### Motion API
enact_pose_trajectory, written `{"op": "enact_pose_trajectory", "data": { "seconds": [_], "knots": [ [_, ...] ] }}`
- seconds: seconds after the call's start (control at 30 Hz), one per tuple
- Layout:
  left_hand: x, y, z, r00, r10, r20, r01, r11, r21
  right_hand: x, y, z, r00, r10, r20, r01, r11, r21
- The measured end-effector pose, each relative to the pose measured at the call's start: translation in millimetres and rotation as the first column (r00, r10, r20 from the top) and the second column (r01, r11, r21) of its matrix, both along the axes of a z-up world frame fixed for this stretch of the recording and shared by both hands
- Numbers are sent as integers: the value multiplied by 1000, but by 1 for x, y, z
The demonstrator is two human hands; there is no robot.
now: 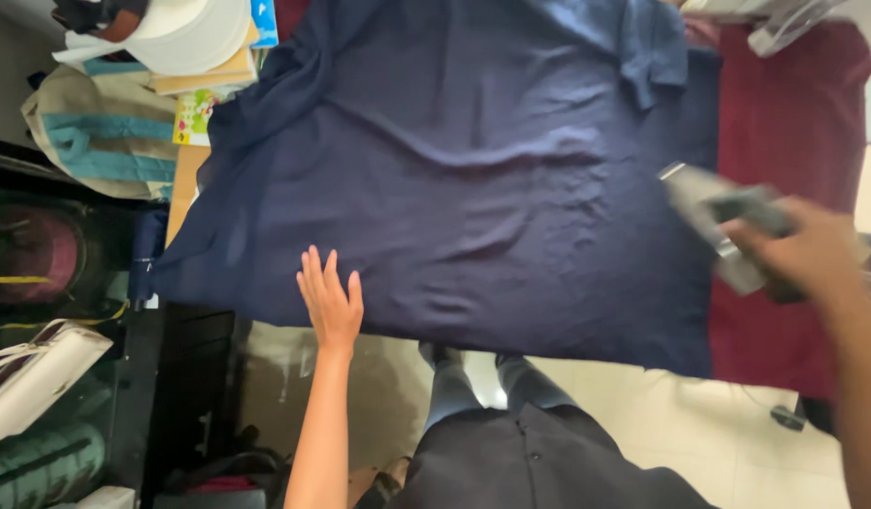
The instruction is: The person irons a dark blue shirt on a maroon ironing board. They repeatedly smooth the fabric, lift and reposition the shirt, and use a spray bottle to mist the surface before continuing to iron different sections.
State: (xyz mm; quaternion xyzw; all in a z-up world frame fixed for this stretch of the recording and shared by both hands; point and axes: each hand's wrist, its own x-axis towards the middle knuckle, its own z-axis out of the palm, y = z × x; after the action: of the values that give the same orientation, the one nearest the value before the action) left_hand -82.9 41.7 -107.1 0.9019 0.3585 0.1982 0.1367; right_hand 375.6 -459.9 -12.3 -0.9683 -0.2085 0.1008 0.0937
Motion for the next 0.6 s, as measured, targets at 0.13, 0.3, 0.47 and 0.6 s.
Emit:
{"op": "enact_pose_trajectory", "data": {
  "seconds": [0.13, 0.3, 0.47, 0.6],
  "knots": [
    [11, 29, -10, 999, -54, -1, 54, 998, 34, -123, 100, 5, 968, 229, -105, -247, 945, -216],
    [11, 50, -19, 996, -53, -69, 63, 987, 151, -216, 194, 8, 904, 416, -93, -423, 903, -73],
    [5, 53, -30, 997, -30, -75, 39, 991, 127, -266, 310, -3, 845, 498, -194, -503, 864, 24],
    [10, 55, -32, 991, -20, -131, 46, 979, 198, -290, 339, -14, 849, 521, -88, -512, 853, 107]
  ]
}}
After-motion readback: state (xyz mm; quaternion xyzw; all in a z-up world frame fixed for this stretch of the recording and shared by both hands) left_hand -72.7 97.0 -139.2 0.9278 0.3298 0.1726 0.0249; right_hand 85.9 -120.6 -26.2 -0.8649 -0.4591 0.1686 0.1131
